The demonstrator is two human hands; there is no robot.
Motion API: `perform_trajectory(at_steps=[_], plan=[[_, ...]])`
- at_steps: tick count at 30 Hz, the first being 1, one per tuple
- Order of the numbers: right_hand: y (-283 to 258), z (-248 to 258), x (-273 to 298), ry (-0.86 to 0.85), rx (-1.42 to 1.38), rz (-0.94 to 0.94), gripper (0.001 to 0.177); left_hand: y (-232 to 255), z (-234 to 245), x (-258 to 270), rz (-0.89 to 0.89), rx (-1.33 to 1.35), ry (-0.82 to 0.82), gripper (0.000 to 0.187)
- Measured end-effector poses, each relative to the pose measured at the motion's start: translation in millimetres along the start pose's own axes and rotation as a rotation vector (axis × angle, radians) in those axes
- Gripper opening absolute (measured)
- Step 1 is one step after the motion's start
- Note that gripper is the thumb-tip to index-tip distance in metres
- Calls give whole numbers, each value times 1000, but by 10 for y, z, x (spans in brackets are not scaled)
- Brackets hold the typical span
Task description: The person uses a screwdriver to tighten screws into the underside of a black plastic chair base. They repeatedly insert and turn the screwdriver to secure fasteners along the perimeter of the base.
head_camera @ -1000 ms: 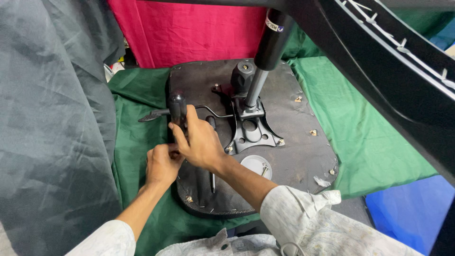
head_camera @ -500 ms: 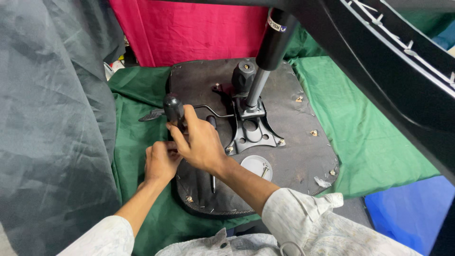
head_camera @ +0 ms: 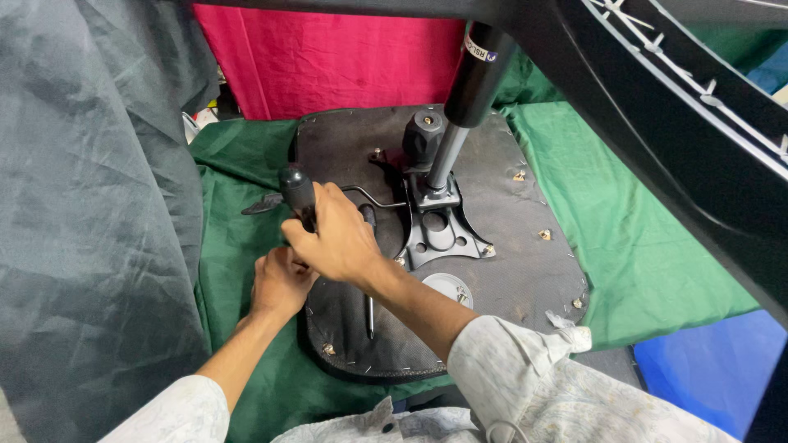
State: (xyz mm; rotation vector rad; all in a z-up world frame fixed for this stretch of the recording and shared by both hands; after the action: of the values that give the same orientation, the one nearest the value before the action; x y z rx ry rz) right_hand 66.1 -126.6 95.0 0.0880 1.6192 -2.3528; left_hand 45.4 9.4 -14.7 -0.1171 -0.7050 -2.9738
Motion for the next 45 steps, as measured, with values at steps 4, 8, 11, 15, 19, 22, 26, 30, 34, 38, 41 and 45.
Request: perform_trajectory(at_steps=[4,8,11,15,19,22,26,30,34,38,41,45], plan=[[-32,26,-41,-31,-56,171,31,-19,-26,-14,-90,141,135,22],[5,112,-46,-80,-252,118,35,-61,-71,-37,-148,352,174,22],[21,100,-5,-77,-276,104,30,-65,-62,-21,-130,307,156,22],[42,74,-16,-33,-353,35,38,-7,6,5,-88,248,99,20],[29,24,-60,-36,-182,-16,40,40,63,9,-90,172,117,21],[29,-5,-76,-58,-81,-44,43,41,58,3,-69,70,117,22],[59,-14,-48,-52,-126,19,40,58,57,46,-63,46,152,24],[10,60,5,58,-53,415,43,119,135,109,-148,139,202,20],[38,166,-46,49,-96,232,45,181,172,120,-47,78,104,22],[51,184,-25,-7,-294,103,40,205,180,142,-27,74,99,23],[91,162,3,-35,-370,107,42,195,155,147,-29,119,119,21],[186,135,-52,97,-601,62,37,172,105,137,-67,127,147,24]])
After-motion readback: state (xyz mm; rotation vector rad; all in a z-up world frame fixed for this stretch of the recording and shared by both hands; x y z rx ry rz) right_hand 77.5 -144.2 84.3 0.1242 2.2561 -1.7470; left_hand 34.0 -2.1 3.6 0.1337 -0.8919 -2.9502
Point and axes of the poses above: each hand's wrist, its own x-axis away from the middle knuckle, its own z-axis out of the back of the hand, y = z × x, the point moved 3 cm from there along -x, towards the middle knuckle, and after that the axes turned 15 degrees about -x, right-handed, at the moved point
